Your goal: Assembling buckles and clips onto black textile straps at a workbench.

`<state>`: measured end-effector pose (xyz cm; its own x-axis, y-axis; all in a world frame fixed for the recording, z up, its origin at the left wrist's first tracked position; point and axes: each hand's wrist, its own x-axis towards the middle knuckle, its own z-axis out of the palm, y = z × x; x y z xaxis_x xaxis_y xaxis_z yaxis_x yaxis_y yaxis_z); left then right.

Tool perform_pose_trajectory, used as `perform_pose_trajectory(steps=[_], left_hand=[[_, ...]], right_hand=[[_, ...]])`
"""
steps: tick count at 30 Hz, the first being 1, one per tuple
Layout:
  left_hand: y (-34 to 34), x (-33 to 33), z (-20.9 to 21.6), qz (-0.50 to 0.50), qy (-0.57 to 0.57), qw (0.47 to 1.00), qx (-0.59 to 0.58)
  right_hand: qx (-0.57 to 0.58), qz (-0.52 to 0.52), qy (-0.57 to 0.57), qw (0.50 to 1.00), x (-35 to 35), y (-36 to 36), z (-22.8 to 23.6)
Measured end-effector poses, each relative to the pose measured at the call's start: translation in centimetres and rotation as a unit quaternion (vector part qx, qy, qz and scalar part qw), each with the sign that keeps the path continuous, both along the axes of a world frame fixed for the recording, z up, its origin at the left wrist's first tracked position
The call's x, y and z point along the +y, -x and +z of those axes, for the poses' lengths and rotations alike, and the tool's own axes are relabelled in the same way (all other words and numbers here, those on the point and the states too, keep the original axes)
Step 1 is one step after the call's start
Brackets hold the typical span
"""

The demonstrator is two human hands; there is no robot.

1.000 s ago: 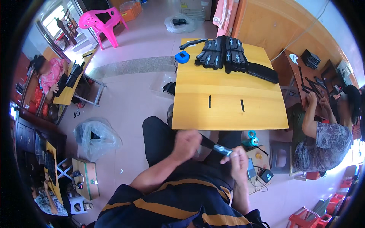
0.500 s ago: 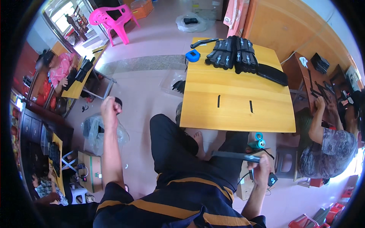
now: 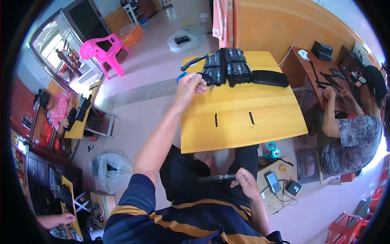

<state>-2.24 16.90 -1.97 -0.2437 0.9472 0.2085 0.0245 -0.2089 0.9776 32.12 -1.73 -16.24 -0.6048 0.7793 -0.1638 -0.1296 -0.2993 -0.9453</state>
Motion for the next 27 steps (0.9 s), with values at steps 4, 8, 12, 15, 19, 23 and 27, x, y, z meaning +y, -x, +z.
perform_pose_trajectory(steps=[4,8,12,15,19,23,27], left_hand=[[2.9,2.5,-5.9,0.029,0.095,0.994,-0.032],[5.8,0.6,-10.5,0.077,0.167,0.983,-0.015],[6.6,0.1,-11.4,0.146,0.190,0.969,0.055],[7.2,0.4,-11.4,0.183,0.196,0.961,0.066],[7.8,0.2,-11.6,0.219,0.199,0.942,0.156],[9.1,0.6,-12.4,0.236,0.197,0.939,0.155],[10.3,1.6,-13.8,0.233,0.209,0.940,0.140]], right_hand=[[0.004,-0.032,0.024,0.999,0.4,-1.1,-0.4],[0.019,-0.032,0.043,0.998,1.2,-1.4,-1.1],[0.015,-0.019,0.048,0.999,2.1,-1.1,-1.1],[0.007,-0.007,0.032,0.999,2.7,-0.6,-0.8],[0.007,-0.009,0.024,1.000,2.7,-0.1,0.0],[0.029,-0.004,0.029,0.999,2.4,0.4,0.0],[0.021,0.009,0.009,1.000,2.1,1.1,0.6]])
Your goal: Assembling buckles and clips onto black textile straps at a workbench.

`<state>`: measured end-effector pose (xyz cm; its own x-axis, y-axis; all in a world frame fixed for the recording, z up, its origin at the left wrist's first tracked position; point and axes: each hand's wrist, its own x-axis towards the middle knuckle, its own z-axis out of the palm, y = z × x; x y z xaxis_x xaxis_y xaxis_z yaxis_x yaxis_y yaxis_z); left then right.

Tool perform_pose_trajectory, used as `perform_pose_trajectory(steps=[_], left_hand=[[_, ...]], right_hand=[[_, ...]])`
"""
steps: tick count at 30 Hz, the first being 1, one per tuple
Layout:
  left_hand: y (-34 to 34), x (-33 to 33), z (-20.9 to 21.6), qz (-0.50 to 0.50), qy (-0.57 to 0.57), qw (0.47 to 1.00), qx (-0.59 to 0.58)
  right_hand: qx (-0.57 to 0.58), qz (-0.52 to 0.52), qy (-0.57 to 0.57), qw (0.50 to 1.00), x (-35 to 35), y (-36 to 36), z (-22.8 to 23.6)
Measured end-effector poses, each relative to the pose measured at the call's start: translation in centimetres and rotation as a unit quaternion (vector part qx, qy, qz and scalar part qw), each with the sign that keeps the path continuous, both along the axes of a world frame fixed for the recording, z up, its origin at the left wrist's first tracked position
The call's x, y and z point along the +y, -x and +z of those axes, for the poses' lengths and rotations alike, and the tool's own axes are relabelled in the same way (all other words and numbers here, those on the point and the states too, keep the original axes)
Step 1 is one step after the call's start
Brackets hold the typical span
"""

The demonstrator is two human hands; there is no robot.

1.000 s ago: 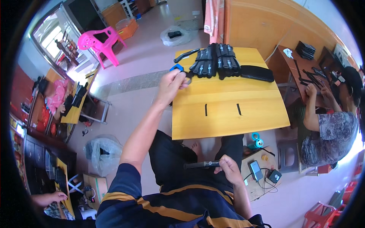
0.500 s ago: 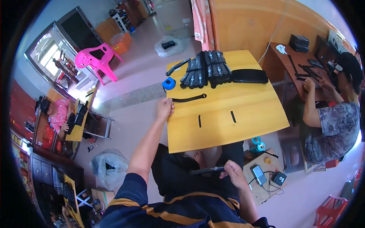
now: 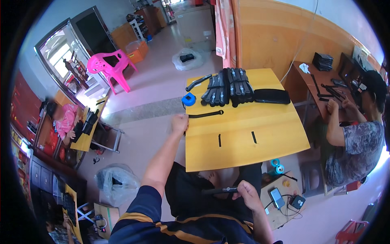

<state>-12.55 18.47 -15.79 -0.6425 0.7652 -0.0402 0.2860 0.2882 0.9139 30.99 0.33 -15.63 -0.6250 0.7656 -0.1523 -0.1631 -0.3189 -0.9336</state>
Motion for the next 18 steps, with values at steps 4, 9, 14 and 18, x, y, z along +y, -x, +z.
perform_pose_trajectory(steps=[4,9,14,18], left_hand=[[0.1,0.6,-0.7,0.010,0.009,0.986,0.166],[2.9,0.1,-2.6,0.002,0.037,0.988,0.149],[1.8,-1.6,-2.4,-0.017,0.070,0.990,0.122],[1.1,-4.0,-1.7,-0.006,0.058,0.994,0.089]], right_hand=[[0.004,0.001,-0.001,1.000,-0.2,0.3,0.0],[-0.017,0.018,-0.024,0.999,-0.4,0.8,0.1],[-0.015,0.016,-0.034,0.999,-1.0,0.8,0.3],[-0.021,0.024,-0.030,0.999,-1.4,1.1,1.0]])
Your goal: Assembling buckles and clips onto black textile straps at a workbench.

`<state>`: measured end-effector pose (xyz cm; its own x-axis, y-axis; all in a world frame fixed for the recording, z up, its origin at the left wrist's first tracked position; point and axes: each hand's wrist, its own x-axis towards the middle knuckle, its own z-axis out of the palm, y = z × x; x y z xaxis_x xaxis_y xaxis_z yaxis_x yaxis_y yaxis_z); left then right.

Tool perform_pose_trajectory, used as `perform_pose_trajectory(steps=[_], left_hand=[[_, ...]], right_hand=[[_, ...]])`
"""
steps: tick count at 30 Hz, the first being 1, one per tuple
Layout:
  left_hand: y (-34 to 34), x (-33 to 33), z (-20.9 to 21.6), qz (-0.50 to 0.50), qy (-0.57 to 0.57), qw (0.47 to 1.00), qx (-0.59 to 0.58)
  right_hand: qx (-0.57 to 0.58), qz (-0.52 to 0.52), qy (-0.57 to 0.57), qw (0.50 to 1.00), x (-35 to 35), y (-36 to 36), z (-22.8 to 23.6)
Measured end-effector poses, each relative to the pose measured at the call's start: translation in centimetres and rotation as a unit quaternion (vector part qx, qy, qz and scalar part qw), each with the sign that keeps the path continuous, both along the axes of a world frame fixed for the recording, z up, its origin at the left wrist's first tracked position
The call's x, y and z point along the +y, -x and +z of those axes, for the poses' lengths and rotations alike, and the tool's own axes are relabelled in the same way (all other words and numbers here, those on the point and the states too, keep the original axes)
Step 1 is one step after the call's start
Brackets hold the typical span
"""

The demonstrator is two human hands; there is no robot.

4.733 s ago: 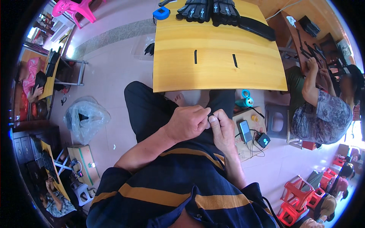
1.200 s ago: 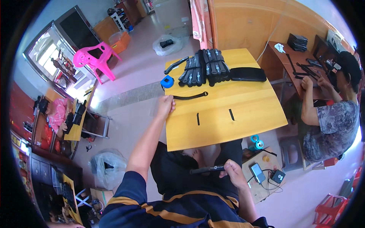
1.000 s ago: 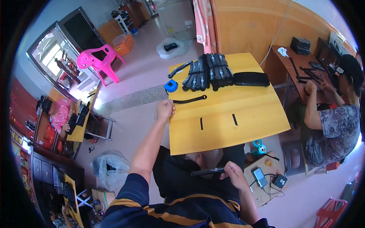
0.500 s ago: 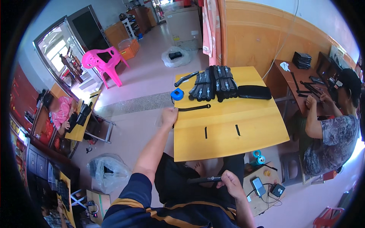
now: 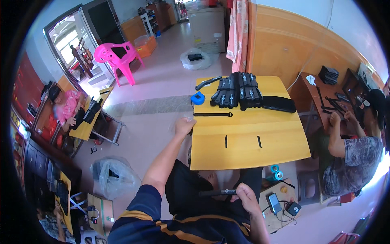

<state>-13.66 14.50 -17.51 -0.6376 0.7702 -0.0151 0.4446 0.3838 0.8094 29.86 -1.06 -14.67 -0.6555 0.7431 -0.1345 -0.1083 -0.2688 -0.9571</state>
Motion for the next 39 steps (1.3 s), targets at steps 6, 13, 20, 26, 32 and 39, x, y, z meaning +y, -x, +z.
perform_pose_trajectory(steps=[6,13,20,26,32,39], left_hand=[[-7.5,-7.3,3.9,-0.203,-0.073,0.976,-0.012],[-19.9,-19.1,10.1,-0.377,-0.075,0.922,0.036],[-22.7,-21.0,8.7,-0.330,-0.123,0.936,-0.027],[-23.8,-22.0,9.0,-0.308,-0.093,0.938,-0.130],[-24.5,-22.0,8.1,-0.306,-0.080,0.924,-0.216],[-25.7,-21.8,7.9,-0.294,-0.102,0.930,-0.199]], right_hand=[[-0.015,-0.044,-0.012,0.999,0.3,1.0,1.0],[-0.073,-0.055,-0.109,0.990,0.3,3.0,2.9],[-0.125,-0.069,-0.212,0.967,-1.9,3.1,2.6],[-0.158,-0.088,-0.200,0.963,-2.7,2.1,3.4],[-0.193,-0.130,-0.287,0.929,-2.8,1.7,4.7],[-0.249,-0.128,-0.390,0.877,-2.8,1.1,4.4]])
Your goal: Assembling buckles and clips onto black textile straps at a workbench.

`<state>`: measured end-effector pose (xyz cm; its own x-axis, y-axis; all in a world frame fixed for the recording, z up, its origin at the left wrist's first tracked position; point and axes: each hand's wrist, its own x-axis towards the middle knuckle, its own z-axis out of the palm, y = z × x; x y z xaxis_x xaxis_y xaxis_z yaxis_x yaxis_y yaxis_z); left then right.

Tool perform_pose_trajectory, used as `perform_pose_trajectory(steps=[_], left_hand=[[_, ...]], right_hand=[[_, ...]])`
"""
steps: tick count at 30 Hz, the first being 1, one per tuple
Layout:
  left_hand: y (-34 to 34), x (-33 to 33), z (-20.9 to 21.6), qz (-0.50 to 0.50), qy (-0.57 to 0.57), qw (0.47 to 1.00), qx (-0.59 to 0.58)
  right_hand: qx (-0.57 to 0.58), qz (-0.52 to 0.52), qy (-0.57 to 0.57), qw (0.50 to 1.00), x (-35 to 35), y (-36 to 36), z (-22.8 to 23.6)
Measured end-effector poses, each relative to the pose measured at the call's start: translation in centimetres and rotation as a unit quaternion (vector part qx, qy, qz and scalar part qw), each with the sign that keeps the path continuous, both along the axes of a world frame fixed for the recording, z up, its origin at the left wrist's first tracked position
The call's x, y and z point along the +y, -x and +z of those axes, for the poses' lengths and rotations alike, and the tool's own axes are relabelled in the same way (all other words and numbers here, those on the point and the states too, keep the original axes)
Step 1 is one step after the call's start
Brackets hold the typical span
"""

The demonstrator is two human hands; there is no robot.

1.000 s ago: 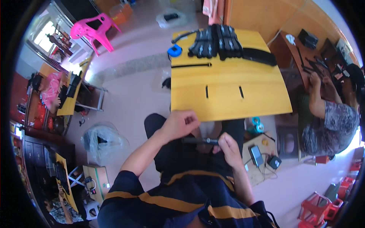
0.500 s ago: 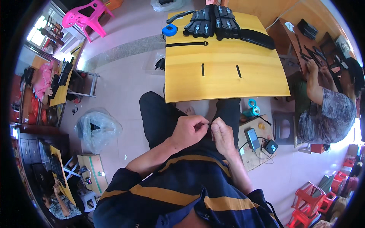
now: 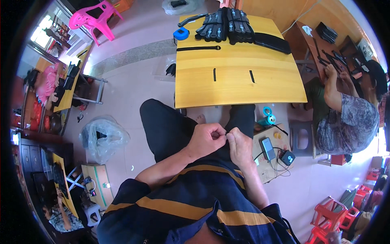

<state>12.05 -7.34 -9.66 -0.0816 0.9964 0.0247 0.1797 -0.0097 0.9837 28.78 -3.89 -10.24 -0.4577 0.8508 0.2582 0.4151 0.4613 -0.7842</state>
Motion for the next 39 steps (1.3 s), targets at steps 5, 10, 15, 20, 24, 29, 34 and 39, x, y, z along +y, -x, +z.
perform_pose_trajectory(steps=[5,10,15,20,24,29,34,39], left_hand=[[-0.1,0.2,0.3,0.005,-0.003,1.000,0.014],[0.6,0.3,0.3,0.002,-0.013,1.000,0.018],[1.2,0.7,-0.3,0.001,-0.022,1.000,0.019],[1.3,1.0,-1.0,-0.010,-0.027,0.999,0.017],[1.5,1.0,-0.8,0.003,-0.008,1.000,0.007],[2.2,1.4,-0.9,-0.005,-0.027,0.999,0.016],[2.4,1.7,-1.3,0.009,-0.037,0.994,0.101],[2.7,1.9,-2.5,-0.043,0.005,0.998,0.036]], right_hand=[[-0.059,0.011,-0.033,0.998,0.2,0.2,0.6],[-0.061,0.018,-0.037,0.997,0.7,0.8,1.2],[-0.101,0.046,-0.049,0.993,1.1,1.1,1.1],[-0.132,0.044,-0.057,0.989,1.0,1.6,1.2],[-0.139,0.037,-0.060,0.988,1.1,2.0,0.9],[-0.104,0.032,-0.054,0.993,1.7,2.6,0.8],[-0.131,0.052,-0.062,0.988,2.2,2.8,0.1],[-0.124,0.046,-0.060,0.989,1.9,2.5,-0.5]])
